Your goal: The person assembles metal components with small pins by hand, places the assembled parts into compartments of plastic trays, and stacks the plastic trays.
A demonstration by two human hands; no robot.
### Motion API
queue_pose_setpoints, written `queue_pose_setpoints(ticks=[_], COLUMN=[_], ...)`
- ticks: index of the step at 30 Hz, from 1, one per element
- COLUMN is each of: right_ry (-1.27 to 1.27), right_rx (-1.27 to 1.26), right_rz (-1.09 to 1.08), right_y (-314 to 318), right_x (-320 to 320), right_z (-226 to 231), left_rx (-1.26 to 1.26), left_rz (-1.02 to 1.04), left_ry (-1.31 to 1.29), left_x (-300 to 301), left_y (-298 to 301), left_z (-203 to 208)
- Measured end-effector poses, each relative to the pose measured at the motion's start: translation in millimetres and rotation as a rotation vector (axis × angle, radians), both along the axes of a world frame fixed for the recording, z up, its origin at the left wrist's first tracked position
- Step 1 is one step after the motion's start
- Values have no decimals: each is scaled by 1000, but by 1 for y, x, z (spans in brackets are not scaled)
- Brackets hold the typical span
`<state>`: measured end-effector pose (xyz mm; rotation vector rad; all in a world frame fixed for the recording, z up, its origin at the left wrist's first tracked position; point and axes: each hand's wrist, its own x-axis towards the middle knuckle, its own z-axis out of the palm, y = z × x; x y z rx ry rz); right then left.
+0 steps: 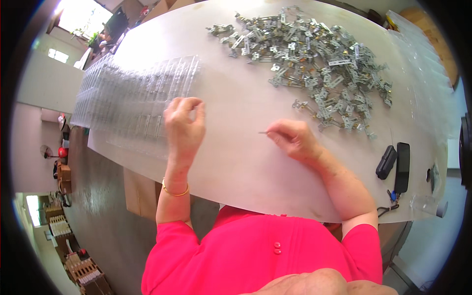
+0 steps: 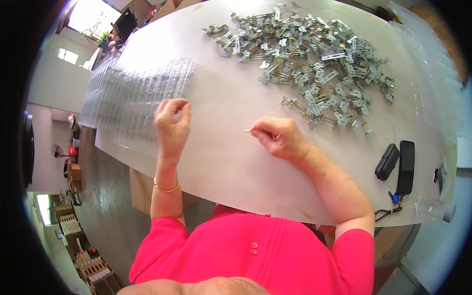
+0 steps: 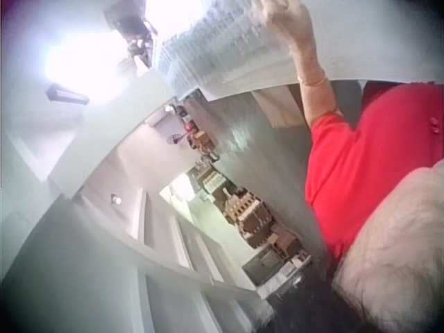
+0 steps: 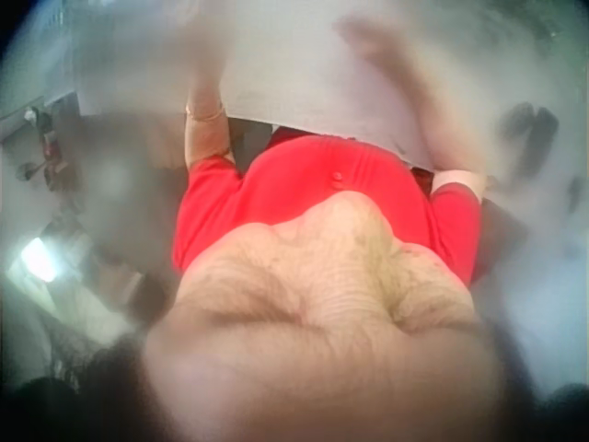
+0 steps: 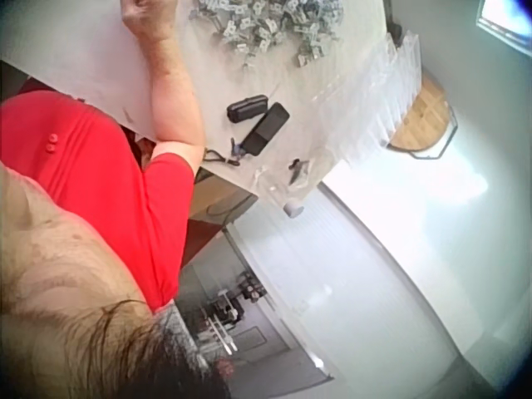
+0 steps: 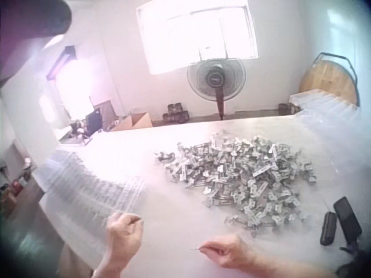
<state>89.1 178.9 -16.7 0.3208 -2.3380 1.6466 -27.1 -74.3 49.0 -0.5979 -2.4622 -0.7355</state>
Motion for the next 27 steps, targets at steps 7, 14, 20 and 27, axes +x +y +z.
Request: queue_pose_setpoints(ticks=[7,14,20,27], right_ry=[219,231,333,233], right_rx=[192,246,217,173], right_rz=[124,137,134,147], right_y=[-2,-1,-3,1], right_x=[1,4,0,0], right_z=[-2,-6,-11,-9], left_rx=[-24,-337,-448,-418], left_rz=[-547,-801,-904,-686], left_ry=[-15,-178,-217,-411], left_x=[8,3,-6,-16], left_y=[109,174,181,150], left_z=[-8,-32,-49,-28])
